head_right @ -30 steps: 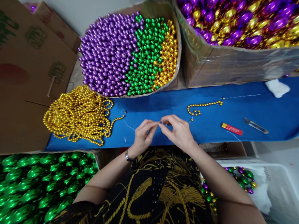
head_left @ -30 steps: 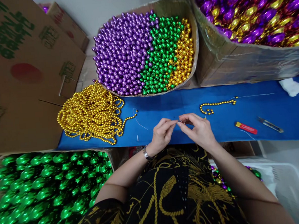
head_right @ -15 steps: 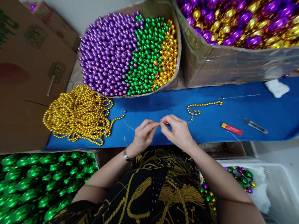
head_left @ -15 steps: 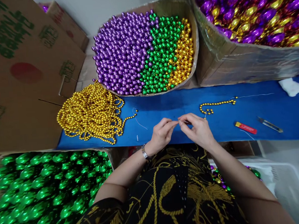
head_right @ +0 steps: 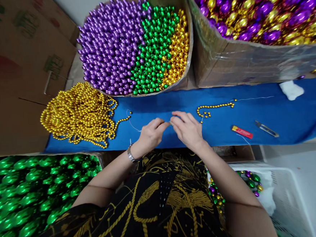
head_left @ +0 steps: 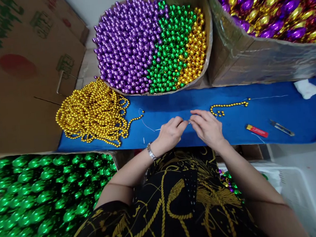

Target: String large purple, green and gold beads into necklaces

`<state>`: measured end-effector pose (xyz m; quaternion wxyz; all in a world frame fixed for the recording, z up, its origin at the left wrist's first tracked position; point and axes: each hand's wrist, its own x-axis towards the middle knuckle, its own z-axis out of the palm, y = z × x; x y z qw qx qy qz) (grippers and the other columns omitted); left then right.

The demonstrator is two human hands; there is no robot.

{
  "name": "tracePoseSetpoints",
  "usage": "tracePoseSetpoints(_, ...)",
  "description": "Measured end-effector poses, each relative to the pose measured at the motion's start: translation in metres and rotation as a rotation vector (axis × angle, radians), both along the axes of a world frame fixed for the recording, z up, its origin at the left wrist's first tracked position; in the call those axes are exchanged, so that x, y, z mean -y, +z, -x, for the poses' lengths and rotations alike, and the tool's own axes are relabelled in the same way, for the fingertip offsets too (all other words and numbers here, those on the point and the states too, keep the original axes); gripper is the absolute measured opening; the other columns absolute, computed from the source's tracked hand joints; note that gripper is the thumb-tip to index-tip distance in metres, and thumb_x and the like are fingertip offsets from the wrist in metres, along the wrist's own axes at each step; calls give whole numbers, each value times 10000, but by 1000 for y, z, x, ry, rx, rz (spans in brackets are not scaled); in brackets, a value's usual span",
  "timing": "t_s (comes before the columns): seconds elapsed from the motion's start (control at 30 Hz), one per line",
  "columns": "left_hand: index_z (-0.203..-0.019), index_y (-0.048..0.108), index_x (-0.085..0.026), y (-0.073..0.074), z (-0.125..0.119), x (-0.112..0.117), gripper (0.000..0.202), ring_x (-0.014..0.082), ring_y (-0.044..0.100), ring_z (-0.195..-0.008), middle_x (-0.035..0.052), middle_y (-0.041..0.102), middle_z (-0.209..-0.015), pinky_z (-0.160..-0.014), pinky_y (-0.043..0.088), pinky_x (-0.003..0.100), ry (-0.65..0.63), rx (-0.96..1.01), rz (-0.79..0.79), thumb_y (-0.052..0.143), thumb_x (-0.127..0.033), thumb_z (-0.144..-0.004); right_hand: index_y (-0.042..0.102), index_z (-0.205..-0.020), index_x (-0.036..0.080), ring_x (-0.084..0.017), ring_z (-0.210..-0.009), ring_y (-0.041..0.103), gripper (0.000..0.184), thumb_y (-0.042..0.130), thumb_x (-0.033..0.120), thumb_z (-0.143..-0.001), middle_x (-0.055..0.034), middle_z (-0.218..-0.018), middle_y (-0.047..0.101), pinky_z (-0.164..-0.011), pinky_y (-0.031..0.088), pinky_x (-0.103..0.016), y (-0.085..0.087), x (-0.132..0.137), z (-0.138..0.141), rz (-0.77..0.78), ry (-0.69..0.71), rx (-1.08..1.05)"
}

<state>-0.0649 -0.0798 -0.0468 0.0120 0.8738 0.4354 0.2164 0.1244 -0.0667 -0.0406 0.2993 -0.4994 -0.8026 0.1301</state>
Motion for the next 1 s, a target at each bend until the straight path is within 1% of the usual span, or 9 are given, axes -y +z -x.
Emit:
tracePoseSetpoints(0.1, -1140, 606, -177, -9, 4, -1, 321, 149, 564, -811, 68, 621, -966, -623, 474, 225, -4, 60, 69, 393, -51, -935, 632, -925, 226, -200, -1007, 645, 188, 490, 332, -989, -63, -1096, 700, -861, 513, -338, -1, -15, -25, 14, -53, -141)
tracePoseSetpoints(0.3, -1110, 641, -182, -29, 17, -16, 294, 164, 594, -804, 73, 632, -965, -611, 447, 235, 96, -10, 190, 443, -66, -927, 625, -837, 209, -159, -572, 512, 313, 541, 492, -940, -60, -645, 586, -543, 320, -298, -17, -66, -147, -160, -557, 53)
tracePoseSetpoints(0.4, -1080, 655, -182, -31, 13, -27, 301, 181, 604, -812, 82, 632, -979, -595, 433, 249, 138, -130, 284, 436, -60, -914, 550, -686, 253, -171, -508, 462, 357, 563, 530, -911, 7, -495, 348, -530, 307, -309, -24, -81, -207, -273, -627, 70)
tracePoseSetpoints(0.47, -1069, 652, -179, -28, 5, -33, 310, 196, 613, -850, 89, 629, -1005, -609, 443, 257, 124, -193, 330, 443, -42, -888, 519, -626, 265, -172, -474, 447, 378, 582, 517, -901, 31, -478, 253, -520, 331, -316, -25, -85, -225, -370, -554, 90)
tracePoseSetpoints(0.57, -1063, 633, -180, -18, -6, -39, 307, 207, 619, -884, 97, 626, -1028, -631, 462, 266, 64, -222, 377, 460, -29, -859, 566, -624, 258, -184, -493, 500, 384, 531, 478, -937, -2, -490, 356, -498, 360, -322, -22, -81, -204, -414, -345, 128)
tracePoseSetpoints(0.67, -1100, 598, -181, -8, -9, -41, 279, 197, 624, -859, 91, 633, -990, -669, 478, 273, 38, -146, 389, 452, -64, -893, 702, -952, 239, -217, -698, 637, 261, 494, 395, -967, -122, -843, 671, -536, 451, -319, -19, -62, -135, -314, -159, 157)
tracePoseSetpoints(0.77, -1143, 566, -169, -1, -7, -42, 249, 195, 633, -858, 87, 652, -980, -694, 482, 276, 50, -73, 345, 448, -121, -928, 657, -1170, 250, -192, -945, 677, 265, 485, 319, -981, -81, -1085, 701, -798, 560, -315, -22, -41, -58, -174, 160, 150)
tracePoseSetpoints(0.87, -1117, 567, -154, 3, -4, -40, 217, 199, 640, -838, 85, 670, -963, -681, 487, 282, 25, -74, 307, 461, -145, -928, 681, -1043, 211, -186, -877, 668, 248, 450, 286, -995, -83, -973, 703, -790, 561, -310, -30, -31, -14, -121, 332, 165)
tracePoseSetpoints(1.0, -1065, 609, -145, 10, -1, -28, 193, 232, 648, -942, 109, 685, -1011, -773, 531, 351, -6, -31, 89, 476, -142, -924, 667, -890, 216, -157, -682, 626, 268, 425, 264, -996, -48, -792, 659, -614, 510, -253, -26, -37, -14, -129, 342, 253)
